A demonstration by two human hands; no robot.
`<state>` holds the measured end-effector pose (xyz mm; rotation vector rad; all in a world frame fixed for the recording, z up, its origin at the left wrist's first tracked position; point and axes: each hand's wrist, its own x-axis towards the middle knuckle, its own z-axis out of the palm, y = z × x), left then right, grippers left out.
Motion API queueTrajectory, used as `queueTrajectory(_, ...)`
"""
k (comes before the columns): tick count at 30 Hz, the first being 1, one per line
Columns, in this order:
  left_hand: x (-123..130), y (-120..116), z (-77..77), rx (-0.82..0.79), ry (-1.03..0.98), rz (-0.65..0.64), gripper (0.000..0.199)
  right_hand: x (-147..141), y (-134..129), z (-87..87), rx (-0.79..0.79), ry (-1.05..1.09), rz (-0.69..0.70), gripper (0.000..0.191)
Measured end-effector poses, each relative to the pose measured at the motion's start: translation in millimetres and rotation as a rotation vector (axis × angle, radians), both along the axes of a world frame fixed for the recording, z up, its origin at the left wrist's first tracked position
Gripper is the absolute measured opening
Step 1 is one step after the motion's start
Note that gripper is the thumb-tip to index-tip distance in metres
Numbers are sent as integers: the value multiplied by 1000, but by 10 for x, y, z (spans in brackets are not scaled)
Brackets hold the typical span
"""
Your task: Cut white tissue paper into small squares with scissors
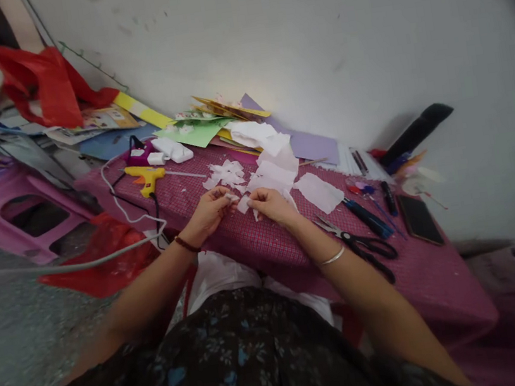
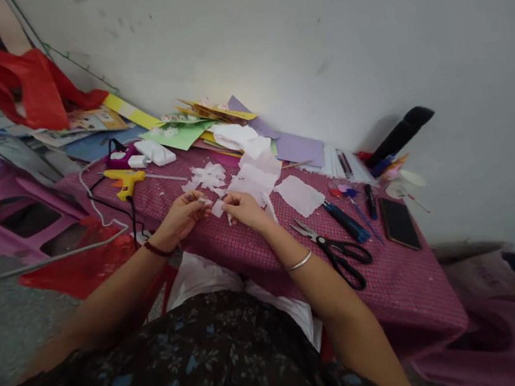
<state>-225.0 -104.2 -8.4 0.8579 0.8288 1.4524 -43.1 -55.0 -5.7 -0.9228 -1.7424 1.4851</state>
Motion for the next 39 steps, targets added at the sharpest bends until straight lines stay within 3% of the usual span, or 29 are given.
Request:
queueTrajectory(3, -35, 17, -22, 19, -70, 56, 18, 111, 26, 41, -36, 18, -45, 26)
queueTrajectory(6, -21, 87, -4, 13, -80, 8, 15, 246, 31, 108, -64, 26, -66, 25)
queueTrajectory(11, 208, 321, 122, -21, 30, -123, 12, 379, 54, 167, -59, 48, -113, 21)
queueTrajectory(15, 362, 452, 178, 4, 143, -123, 8, 373, 62, 118, -33, 64, -137, 19)
queueTrajectory(21, 341, 457, 65, 39, 173, -124, 11, 321, 43, 37, 34, 85, -188, 18)
queueTrajectory(29, 346, 423, 65, 7, 107, -327, 11, 342, 47, 56, 10, 135, -300, 35)
queueTrajectory(34, 331, 427, 16, 73, 240, -416, 4, 345, 41, 54, 4, 120, -302, 38)
queueTrajectory(39, 323, 444, -40, 112, 273, -394, 5, 335, -4, 63, 32, 96, -257, 39)
